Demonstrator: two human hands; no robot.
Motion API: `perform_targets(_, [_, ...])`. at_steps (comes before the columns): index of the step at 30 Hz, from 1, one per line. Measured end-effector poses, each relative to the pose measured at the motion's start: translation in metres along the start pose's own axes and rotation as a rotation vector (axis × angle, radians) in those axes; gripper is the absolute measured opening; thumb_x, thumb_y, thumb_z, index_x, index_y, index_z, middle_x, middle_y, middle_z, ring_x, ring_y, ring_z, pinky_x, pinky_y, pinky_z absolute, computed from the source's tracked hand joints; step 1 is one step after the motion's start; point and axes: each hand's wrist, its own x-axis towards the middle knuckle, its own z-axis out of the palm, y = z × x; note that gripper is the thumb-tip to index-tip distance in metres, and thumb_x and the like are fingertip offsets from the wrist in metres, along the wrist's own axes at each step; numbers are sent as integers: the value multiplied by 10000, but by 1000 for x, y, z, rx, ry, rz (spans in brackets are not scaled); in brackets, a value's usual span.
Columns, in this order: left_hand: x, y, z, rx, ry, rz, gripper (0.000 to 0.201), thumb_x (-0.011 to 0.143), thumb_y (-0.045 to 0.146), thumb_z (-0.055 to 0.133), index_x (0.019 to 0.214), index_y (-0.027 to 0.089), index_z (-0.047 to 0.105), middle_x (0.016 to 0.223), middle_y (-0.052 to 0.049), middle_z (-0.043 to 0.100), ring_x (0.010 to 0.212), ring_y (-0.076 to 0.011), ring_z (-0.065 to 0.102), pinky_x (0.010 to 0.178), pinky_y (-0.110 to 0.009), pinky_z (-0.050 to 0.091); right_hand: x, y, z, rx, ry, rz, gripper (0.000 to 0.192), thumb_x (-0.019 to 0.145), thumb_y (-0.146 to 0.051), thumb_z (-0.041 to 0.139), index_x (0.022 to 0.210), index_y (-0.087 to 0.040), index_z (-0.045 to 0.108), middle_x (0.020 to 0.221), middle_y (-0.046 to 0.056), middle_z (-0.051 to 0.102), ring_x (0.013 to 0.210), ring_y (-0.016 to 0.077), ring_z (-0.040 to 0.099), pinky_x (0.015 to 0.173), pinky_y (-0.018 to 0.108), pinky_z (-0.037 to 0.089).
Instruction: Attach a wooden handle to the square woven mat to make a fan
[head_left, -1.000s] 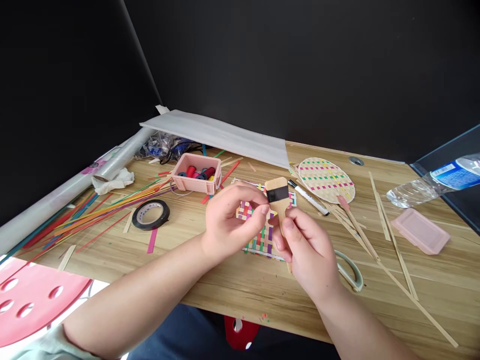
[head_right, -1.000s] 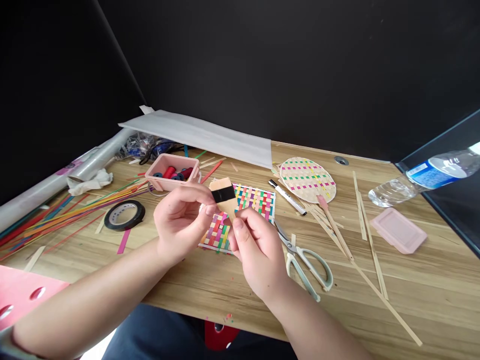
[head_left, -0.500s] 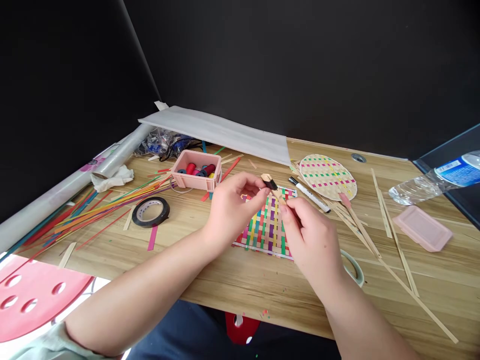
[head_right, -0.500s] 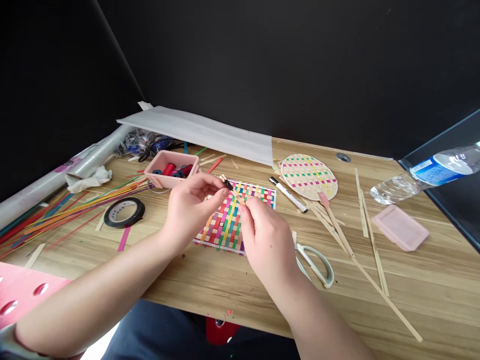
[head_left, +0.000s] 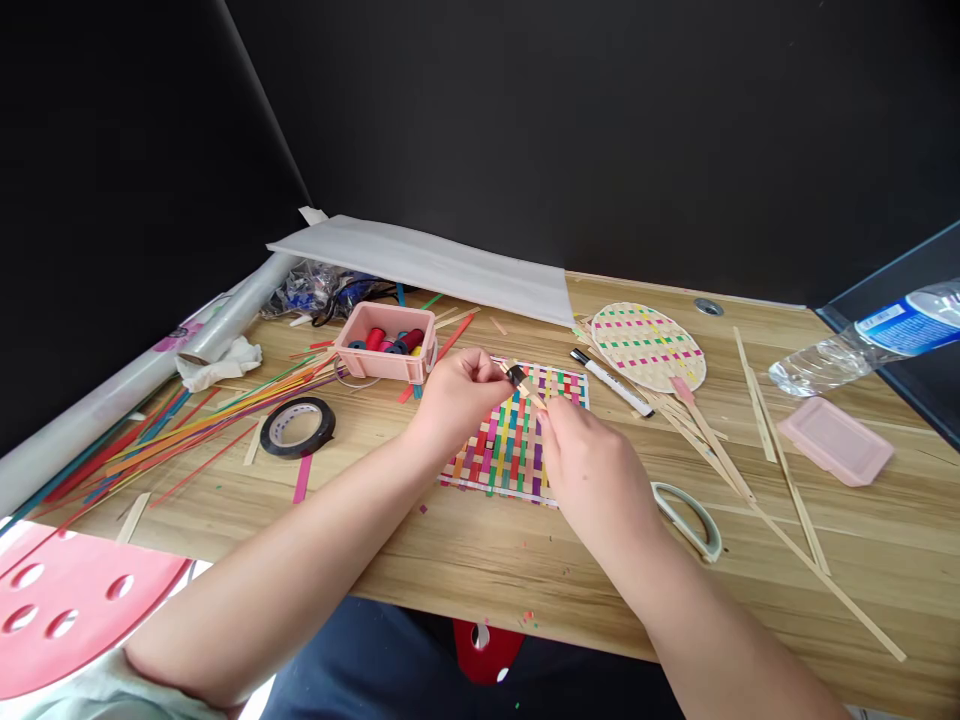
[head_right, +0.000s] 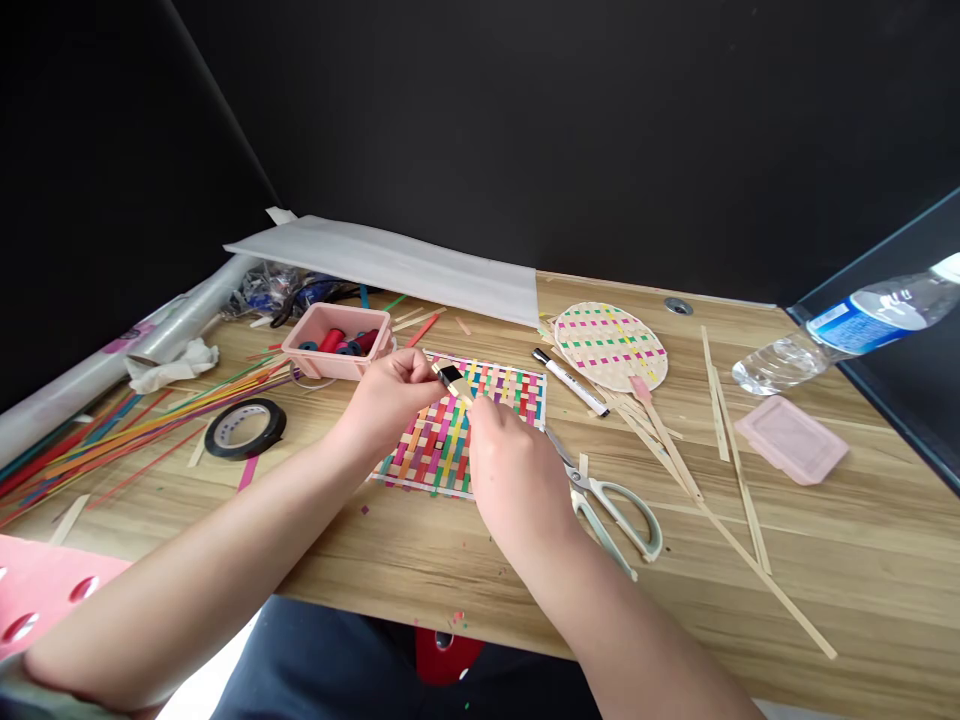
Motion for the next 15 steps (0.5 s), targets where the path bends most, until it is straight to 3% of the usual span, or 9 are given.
perform_targets(15, [-6,8,0,-86,4,124,330,593,87,552,526,186,245,538,74,292,551,-61,259,536,-231,203,2,-3,-2,259,95,-24,232,954,-150,436,730,-207,429,575,-43,430,487,118,396,502,246,280])
